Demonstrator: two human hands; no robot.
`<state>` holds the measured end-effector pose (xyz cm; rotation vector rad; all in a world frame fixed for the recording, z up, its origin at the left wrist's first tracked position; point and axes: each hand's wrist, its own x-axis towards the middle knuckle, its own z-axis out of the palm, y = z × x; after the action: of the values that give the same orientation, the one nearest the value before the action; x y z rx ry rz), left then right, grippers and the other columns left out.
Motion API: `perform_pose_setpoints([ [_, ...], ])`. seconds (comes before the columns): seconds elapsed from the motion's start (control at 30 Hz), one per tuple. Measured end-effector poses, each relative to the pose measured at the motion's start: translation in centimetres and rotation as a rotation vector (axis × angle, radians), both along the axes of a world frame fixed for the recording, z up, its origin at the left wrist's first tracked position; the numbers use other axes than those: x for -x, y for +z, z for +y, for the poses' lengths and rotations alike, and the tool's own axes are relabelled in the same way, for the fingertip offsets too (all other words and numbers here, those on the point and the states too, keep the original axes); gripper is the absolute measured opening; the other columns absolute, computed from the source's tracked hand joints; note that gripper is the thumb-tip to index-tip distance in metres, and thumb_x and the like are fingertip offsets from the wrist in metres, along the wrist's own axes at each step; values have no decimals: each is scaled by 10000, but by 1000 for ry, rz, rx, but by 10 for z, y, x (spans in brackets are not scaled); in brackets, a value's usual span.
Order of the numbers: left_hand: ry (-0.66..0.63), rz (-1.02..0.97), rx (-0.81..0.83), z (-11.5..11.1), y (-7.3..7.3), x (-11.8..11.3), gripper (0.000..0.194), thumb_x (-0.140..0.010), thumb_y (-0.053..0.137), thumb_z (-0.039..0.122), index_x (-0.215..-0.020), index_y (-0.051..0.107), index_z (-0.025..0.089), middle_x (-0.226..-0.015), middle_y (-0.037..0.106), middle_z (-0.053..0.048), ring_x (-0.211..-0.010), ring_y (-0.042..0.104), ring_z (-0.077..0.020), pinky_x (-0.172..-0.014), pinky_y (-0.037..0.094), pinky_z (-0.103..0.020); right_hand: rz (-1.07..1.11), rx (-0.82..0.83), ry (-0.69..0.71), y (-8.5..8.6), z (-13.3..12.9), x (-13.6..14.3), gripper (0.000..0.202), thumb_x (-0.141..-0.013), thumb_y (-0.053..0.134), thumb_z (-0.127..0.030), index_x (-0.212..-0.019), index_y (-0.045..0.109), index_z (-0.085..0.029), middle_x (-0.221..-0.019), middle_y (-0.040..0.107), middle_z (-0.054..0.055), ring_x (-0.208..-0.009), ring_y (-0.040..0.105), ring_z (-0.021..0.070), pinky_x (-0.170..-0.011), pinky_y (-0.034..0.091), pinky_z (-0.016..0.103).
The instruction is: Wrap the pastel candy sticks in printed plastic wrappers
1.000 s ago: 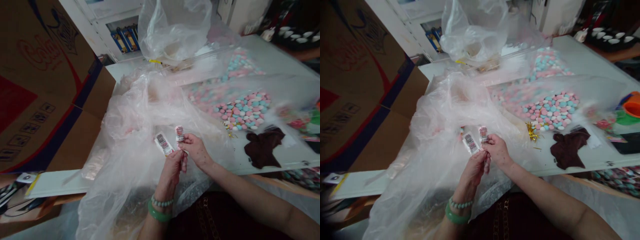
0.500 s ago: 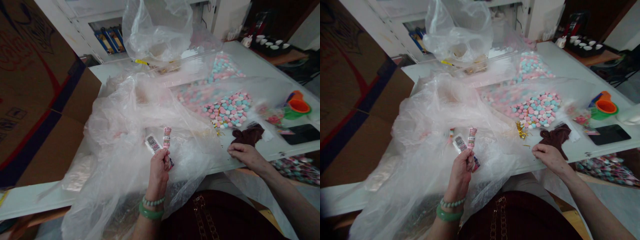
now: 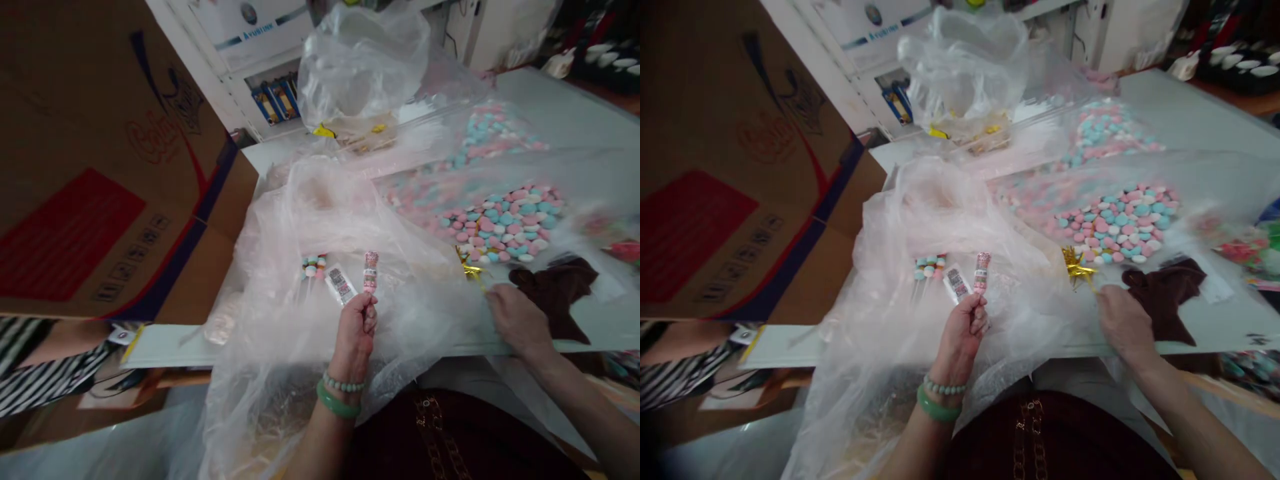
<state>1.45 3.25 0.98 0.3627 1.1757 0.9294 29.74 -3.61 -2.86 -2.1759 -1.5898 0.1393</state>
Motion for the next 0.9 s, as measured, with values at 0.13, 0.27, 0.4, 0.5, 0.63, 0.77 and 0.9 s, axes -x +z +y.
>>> perform_pose_setpoints([
  [0.13,1,96,-21,-2,2,-7,133,-631,581,266,-642,527,145,-421,346,85,-316,200,-17,-361,68,-217,249,-320,-37,60,-13,27,110,-820,578,-295,-923,597,-261,-894,651,63,-793,608,227,-681,449,337],
  [0.27,-40,132,-75,-7,5,-17,148,-630,599,273,-621,511,154,-432,368,79,-318,214,-18,-360,72,-215,472,-249,638,88,7,95,192,-881,479,-205,-988,632,-249,-846,658,33,-814,612,182,-722,472,295],
  [0.4,-126,109,-97,-12,8,-20,206,-657,643,324,-659,541,144,-437,390,76,-312,215,-15,-352,85,-210,442,-176,609,56,46,134,249,-884,447,-174,-977,677,-192,-900,694,66,-861,623,198,-782,473,325],
  [0.5,-154,88,-121,-14,5,-16,302,-683,665,418,-680,528,150,-455,400,77,-317,224,-14,-346,103,-199,463,-136,617,35,58,137,246,-870,473,-179,-972,696,-203,-947,705,62,-896,630,200,-805,472,320],
  [0.63,-157,56,-142,-14,-5,-11,358,-700,665,457,-655,451,173,-465,393,81,-323,233,-19,-337,129,-191,483,-78,646,30,58,137,261,-857,462,-173,-915,712,-222,-956,707,55,-908,632,204,-813,469,317],
  [0.77,-174,24,-130,-13,-14,-10,359,-708,661,459,-667,444,176,-472,392,81,-325,244,-21,-337,135,-188,523,97,618,30,63,138,253,-824,487,-189,-907,713,-266,-911,716,10,-847,644,204,-761,474,309],
  [0.9,-117,65,-124,-11,-16,-10,355,-703,655,445,-645,425,181,-461,386,81,-320,249,-22,-345,131,-189,556,129,558,26,64,146,234,-806,493,-203,-927,684,-263,-846,702,-1,-785,636,197,-700,452,287],
])
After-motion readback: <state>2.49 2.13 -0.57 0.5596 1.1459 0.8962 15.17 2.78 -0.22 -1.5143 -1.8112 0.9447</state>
